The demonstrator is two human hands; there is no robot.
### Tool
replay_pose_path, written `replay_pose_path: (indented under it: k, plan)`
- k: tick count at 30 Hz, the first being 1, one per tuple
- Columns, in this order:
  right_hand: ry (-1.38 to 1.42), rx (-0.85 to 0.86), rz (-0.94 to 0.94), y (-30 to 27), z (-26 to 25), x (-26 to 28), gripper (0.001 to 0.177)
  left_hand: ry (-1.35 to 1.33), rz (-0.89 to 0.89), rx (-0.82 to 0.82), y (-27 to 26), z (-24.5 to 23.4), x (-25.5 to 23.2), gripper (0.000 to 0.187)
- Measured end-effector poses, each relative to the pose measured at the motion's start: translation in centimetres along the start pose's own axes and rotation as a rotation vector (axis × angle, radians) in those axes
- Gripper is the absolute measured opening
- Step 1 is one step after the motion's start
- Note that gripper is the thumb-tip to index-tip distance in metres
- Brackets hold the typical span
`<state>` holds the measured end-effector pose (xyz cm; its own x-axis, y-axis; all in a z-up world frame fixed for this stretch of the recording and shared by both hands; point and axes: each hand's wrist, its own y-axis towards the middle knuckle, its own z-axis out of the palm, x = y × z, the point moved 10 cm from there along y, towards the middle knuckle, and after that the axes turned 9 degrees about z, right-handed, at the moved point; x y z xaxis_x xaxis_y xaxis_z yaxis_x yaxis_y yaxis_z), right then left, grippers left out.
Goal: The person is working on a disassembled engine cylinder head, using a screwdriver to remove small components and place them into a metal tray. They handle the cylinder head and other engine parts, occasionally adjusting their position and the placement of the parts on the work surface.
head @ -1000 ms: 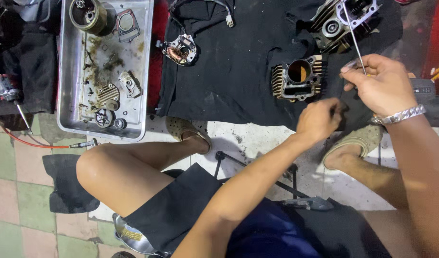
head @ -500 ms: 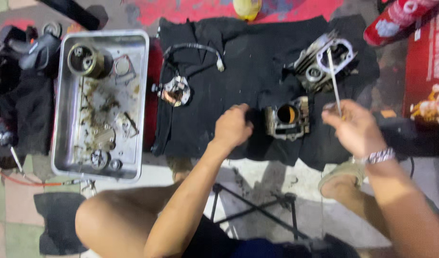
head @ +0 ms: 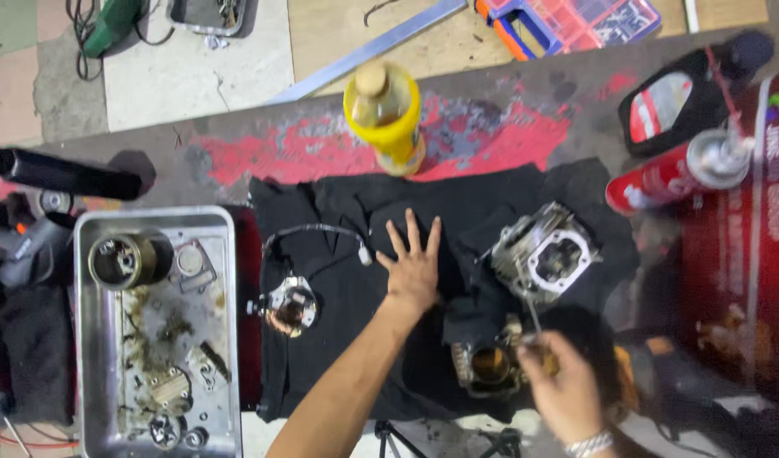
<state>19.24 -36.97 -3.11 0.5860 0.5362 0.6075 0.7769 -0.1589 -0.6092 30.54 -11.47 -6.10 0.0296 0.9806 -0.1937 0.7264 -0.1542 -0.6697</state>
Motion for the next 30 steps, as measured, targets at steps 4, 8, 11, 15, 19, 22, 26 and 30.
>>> replay_pose_path:
  k: [4, 8, 11, 15, 19, 22, 26, 30]
  plan:
    - [-0.026, -0.033, 0.068, -0.3, 1.4, -0.4, 0.024, 0.038, -0.009, 0.019, 1.9, 2.9, 0.5, 0.133]
    - [-0.038, -0.045, 0.218, -0.3, 1.8, -2.2, 0.033, 0.344, -0.053, -0.397, 3.1, 1.9, -0.6, 0.12]
    - [-0.108, -0.029, 0.254, -0.3, 2.2, -4.0, 0.031, 0.205, -0.024, -0.21, 3.0, 2.3, -0.2, 0.125]
    - [-0.083, -0.145, 0.172, -1.0, 0.7, -3.0, 0.029, -0.093, -0.064, 0.185, 2.0, 1.3, -0.3, 0.137]
    - [0.021, -0.112, 0.298, -0.9, 0.5, -0.6, 0.026, -0.107, -0.057, 0.158, 1.9, -0.3, -0.5, 0.135]
    - [-0.08, -0.016, 0.391, 0.7, 0.3, 1.8, 0.026, -0.122, -0.048, 0.153, 2.1, 0.1, -0.3, 0.134]
    - [-0.14, -0.129, 0.299, 2.7, -2.6, 6.1, 0.031, -0.121, -0.051, 0.164, 2.4, 0.7, -0.1, 0.131]
    - [-0.225, -0.316, 0.22, 6.3, -6.0, 8.6, 0.072, -0.165, -0.053, 0.14, 2.4, 0.7, -0.2, 0.131]
